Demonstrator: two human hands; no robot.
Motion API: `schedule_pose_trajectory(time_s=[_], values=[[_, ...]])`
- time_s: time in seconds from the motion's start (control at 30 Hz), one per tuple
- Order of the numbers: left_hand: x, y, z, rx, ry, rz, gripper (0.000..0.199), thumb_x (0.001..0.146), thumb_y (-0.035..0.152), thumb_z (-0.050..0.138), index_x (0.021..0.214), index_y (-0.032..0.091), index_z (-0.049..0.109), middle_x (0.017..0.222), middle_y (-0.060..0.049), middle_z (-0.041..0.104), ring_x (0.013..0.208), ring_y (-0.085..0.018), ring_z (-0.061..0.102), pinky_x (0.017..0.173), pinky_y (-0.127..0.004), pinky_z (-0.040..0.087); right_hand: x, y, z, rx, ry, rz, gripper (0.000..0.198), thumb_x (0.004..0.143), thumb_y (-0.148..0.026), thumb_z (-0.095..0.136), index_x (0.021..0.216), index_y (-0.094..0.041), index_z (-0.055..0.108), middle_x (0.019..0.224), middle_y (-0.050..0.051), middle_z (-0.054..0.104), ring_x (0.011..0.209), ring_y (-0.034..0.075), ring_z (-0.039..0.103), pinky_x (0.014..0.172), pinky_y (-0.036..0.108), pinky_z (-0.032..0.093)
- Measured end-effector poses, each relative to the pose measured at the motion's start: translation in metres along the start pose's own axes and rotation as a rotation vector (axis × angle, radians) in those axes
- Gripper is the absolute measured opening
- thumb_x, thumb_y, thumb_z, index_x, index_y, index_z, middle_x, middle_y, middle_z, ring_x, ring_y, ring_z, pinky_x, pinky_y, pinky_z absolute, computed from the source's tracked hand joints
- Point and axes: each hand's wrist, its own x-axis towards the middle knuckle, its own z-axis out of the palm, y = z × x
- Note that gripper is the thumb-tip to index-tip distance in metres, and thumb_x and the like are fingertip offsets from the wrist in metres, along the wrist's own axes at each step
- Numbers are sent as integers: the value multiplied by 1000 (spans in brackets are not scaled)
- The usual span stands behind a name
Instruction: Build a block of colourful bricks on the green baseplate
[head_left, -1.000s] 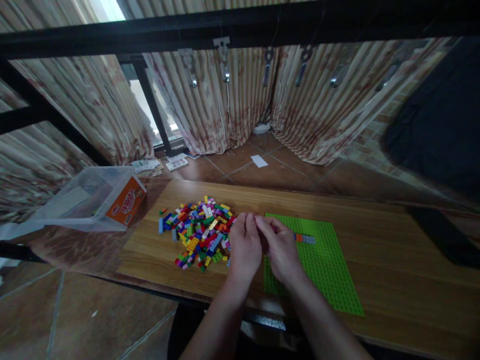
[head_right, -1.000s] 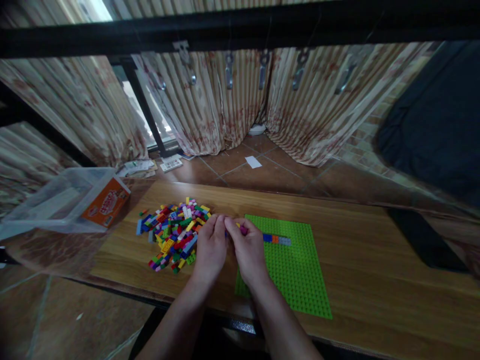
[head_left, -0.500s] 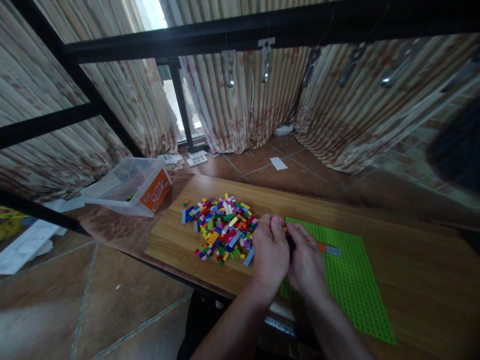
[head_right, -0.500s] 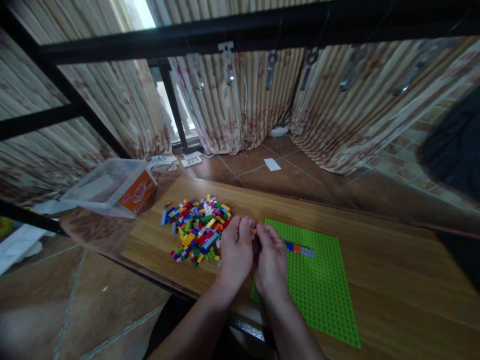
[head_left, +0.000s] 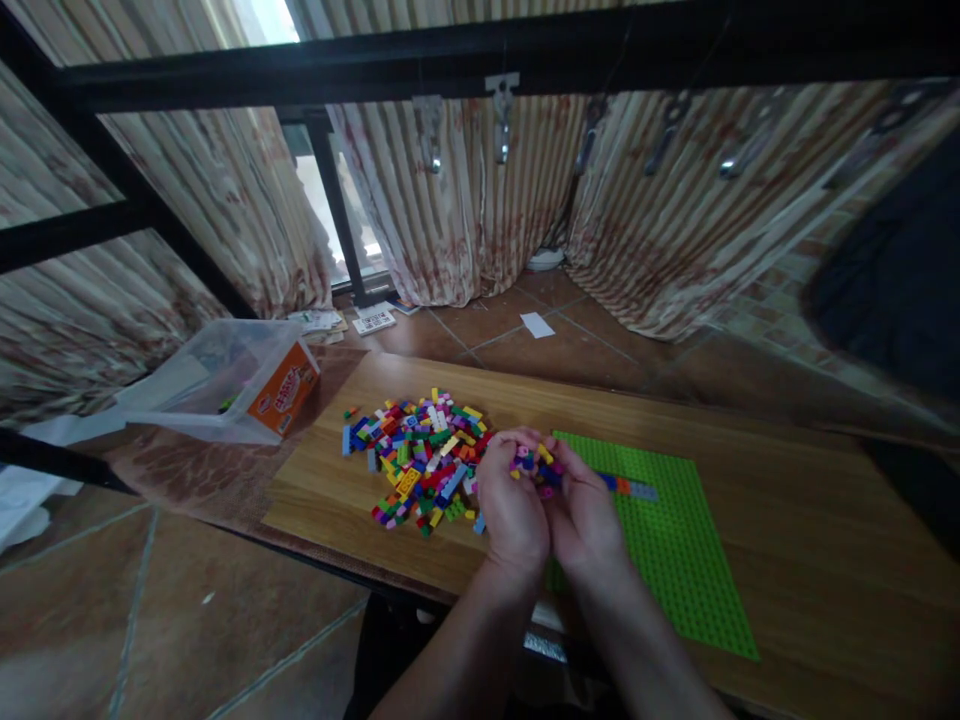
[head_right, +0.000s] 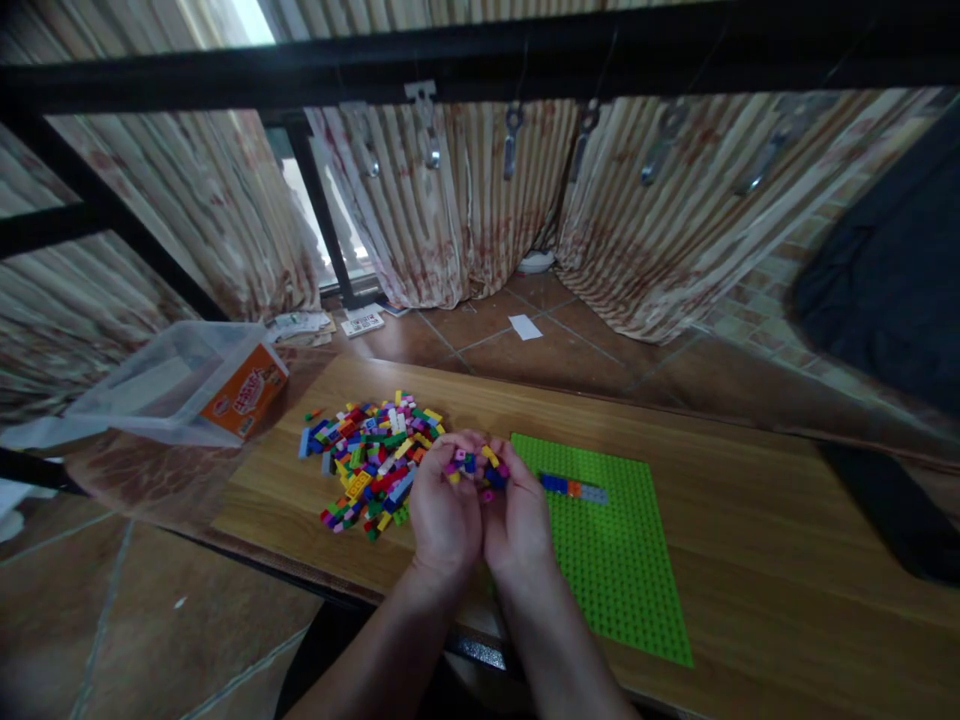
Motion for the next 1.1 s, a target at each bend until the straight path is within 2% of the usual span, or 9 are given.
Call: schedule_pose_trajectory(time_s=[0.1, 0.2, 0.4, 0.57, 0.7, 0.77, 0.83, 0.97, 1.1], values=[[-3, -4, 1, 182, -64, 174, 20, 78, 22, 44, 63, 17, 54, 74, -3, 60, 75, -14, 57, 74, -27, 46, -1, -1, 0, 96, 41, 90, 8, 79, -28, 62, 74, -21, 64, 74, -2, 68, 70, 14, 65, 69, 28, 57], [-6, -3, 0, 302, -104, 252, 23, 82, 23, 43, 62, 17, 55, 75, -4, 62, 78, -16, 59, 77, -28, 47, -3, -3, 3, 120, 24, 154, 12, 80, -30, 62, 73, -21, 64, 70, -1, 67, 70, 15, 65, 67, 30, 57], [-5, 3, -2, 258, -143, 218, 27, 86, 31, 42, 72, 17, 60, 81, -5, 64, 84, -17, 61, 84, -30, 48, -4, -1, 10, 163, 84, 278, 14, 82, -24, 60, 71, -18, 65, 65, 0, 67, 69, 15, 66, 64, 27, 57], [5, 17, -4, 176, -74, 185, 22, 83, 31, 45, 70, 18, 58, 75, -2, 61, 75, -13, 60, 77, -26, 49, 0, -2, 6, 209, 69, 217, 16, 86, -23, 56, 75, -18, 66, 74, 2, 70, 77, 15, 68, 71, 27, 58], [21, 30, -15, 183, 75, 247, 21, 80, 31, 50, 68, 17, 59, 72, 0, 62, 73, -12, 59, 76, -24, 48, 3, 0, 8, 137, 87, 85, 13, 84, -25, 62, 74, -18, 66, 77, 1, 70, 77, 12, 66, 70, 25, 56], [29, 35, -20, 156, 126, 250, 19, 78, 30, 53, 66, 17, 60, 70, 0, 62, 71, -11, 59, 75, -24, 48, 7, 5, 10, 56, 83, -36, 9, 79, -27, 67, 77, -18, 67, 78, 0, 69, 74, 11, 64, 67, 22, 54], [34, 39, -24, 143, 165, 258, 18, 76, 29, 55, 65, 17, 60, 68, 1, 61, 70, -11, 58, 74, -24, 47, 14, 12, 10, -67, 106, -188, 14, 74, -30, 71, 79, -18, 67, 81, 0, 68, 73, 10, 62, 66, 22, 51], [38, 45, -26, 147, 185, 252, 17, 75, 28, 55, 64, 17, 61, 67, 1, 61, 68, -10, 57, 72, -23, 46, 29, 28, 1, -538, 167, -491, 23, 77, -40, 66, 84, -18, 66, 86, 2, 68, 80, 15, 61, 77, 30, 47], [39, 49, -29, 161, 184, 238, 17, 75, 26, 56, 63, 16, 62, 67, 0, 61, 69, -11, 58, 72, -24, 47, 31, 37, -5, -1035, 110, -705, 23, 84, -37, 55, 91, -18, 66, 93, 6, 66, 90, 19, 59, 85, 35, 44]])
